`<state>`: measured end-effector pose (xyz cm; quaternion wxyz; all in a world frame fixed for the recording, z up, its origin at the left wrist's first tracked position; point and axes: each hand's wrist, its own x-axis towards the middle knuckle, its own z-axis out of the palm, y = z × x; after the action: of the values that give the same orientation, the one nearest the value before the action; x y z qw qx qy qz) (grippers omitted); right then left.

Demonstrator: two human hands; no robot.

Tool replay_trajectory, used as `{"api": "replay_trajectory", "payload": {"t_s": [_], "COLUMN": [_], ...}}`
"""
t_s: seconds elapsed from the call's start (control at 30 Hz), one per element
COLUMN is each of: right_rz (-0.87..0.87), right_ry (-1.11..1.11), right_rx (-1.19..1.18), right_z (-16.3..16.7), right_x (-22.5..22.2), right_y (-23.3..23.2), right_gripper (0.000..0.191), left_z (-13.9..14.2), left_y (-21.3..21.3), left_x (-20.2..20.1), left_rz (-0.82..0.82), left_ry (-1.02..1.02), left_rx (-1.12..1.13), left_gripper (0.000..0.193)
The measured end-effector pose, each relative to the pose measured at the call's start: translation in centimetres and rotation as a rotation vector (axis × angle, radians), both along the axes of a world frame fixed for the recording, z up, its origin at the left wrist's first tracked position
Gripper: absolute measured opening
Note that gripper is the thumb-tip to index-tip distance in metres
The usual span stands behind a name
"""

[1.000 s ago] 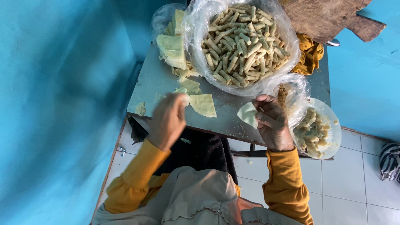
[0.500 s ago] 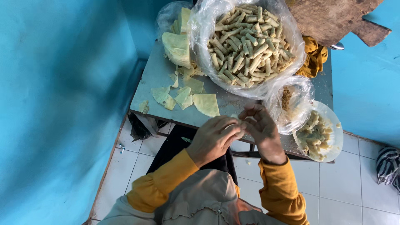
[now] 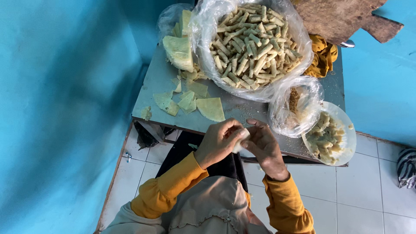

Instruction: The person sits at a small table and shapes flat pieces of dough by hand, pinching and rolling them into small elongated pieces. They dip the shaped pieces into a brown powder in a plastic-lined bowl and place the finished pieces onto a plate, repeating the cycle while a large bag of already shaped pieces sits on the table.

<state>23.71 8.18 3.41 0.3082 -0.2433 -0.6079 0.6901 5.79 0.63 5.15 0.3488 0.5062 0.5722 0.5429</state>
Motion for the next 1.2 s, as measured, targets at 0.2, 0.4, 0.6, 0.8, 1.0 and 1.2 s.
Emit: {"api": "replay_trajectory", "payload": {"t_s": [0.2, 0.4, 0.6, 0.8, 1.0, 1.2], "right_rz": [-0.083, -0.319, -0.574, -0.786, -0.627, -0.395], "right_ry": [-0.07, -0.368, -0.604, -0.897, -1.091, -1.101], "right_rx": [-0.006, 0.612, 0.985, 0.978, 0.854, 0.815], "right_z": [0.8, 2.6, 4.1, 3.9, 2.7, 1.6], "right_x": [0.4, -0.6, 4.9, 11.9, 15.1, 15.8], "right_y": [0.9, 1.3, -0.1, 0.6, 2.5, 6.3], "right_gripper": [0.051, 0.049, 0.034, 0.038, 0.044, 0.038], "left_z": [-0.6, -1.4, -2.8, -4.3, -5.1, -5.2], "left_y": [0.8, 1.0, -1.6, -0.9, 0.1, 0.1], "left_x": [-0.2, -1.7, -3.6, -3.2, -2.4, -2.7], "left_rz": [0.076, 0.188, -0.011, -0.012, -0.06, -0.082], "left_ry": [0.049, 0.658, 1.022, 1.103, 1.131, 1.12], "left_rx": [0.118, 0.228, 0.375, 0.383, 0.358, 0.348], "left_gripper": [0.018, 0.034, 0.039, 0.041, 0.039, 0.036]}}
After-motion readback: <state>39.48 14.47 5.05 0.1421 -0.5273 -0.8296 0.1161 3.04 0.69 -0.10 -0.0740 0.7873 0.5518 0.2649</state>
